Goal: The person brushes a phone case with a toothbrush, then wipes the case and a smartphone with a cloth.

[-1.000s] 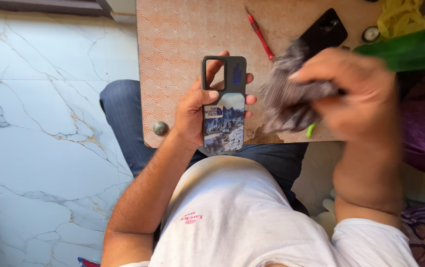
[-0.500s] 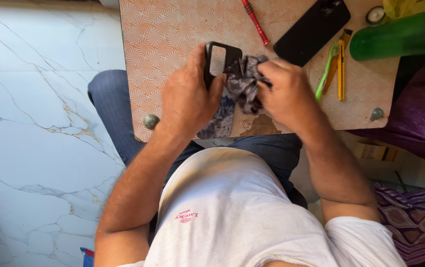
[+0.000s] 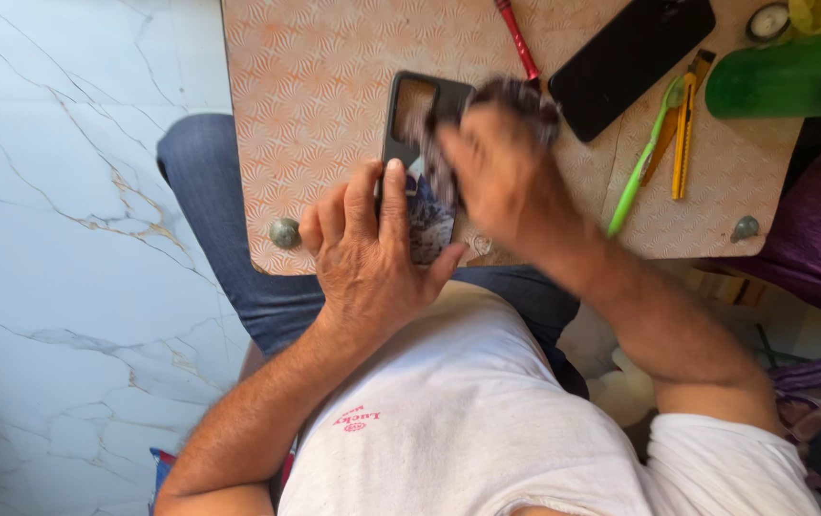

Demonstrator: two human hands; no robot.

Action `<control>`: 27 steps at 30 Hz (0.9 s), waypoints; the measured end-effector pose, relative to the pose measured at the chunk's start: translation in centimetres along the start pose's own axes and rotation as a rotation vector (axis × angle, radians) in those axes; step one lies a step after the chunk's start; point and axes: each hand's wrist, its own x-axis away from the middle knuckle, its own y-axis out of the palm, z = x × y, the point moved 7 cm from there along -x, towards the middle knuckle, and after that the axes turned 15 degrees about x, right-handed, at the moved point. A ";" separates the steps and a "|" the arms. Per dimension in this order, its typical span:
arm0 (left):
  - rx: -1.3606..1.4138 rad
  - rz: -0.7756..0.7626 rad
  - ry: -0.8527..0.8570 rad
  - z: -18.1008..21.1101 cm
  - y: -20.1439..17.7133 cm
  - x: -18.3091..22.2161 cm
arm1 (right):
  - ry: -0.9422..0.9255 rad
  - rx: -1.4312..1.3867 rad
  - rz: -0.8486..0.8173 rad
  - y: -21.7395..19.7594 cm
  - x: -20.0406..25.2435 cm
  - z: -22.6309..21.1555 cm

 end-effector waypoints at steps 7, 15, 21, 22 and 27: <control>-0.018 0.013 0.042 -0.7 0.8 0.4 | 0.010 0.045 -0.013 -0.5 0.4 -1.9; -0.050 -0.005 0.051 -0.9 1.0 0.3 | 0.137 0.085 -0.097 0.8 -1.2 -0.3; -0.060 0.007 0.052 -1.0 1.2 0.4 | 0.137 0.039 -0.186 0.4 0.3 -1.6; -0.056 0.004 0.053 -1.0 1.3 0.4 | 0.145 0.061 -0.187 0.9 0.0 -0.9; -0.044 0.010 0.041 -1.0 1.0 0.3 | 0.154 0.090 -0.143 1.5 -0.5 0.2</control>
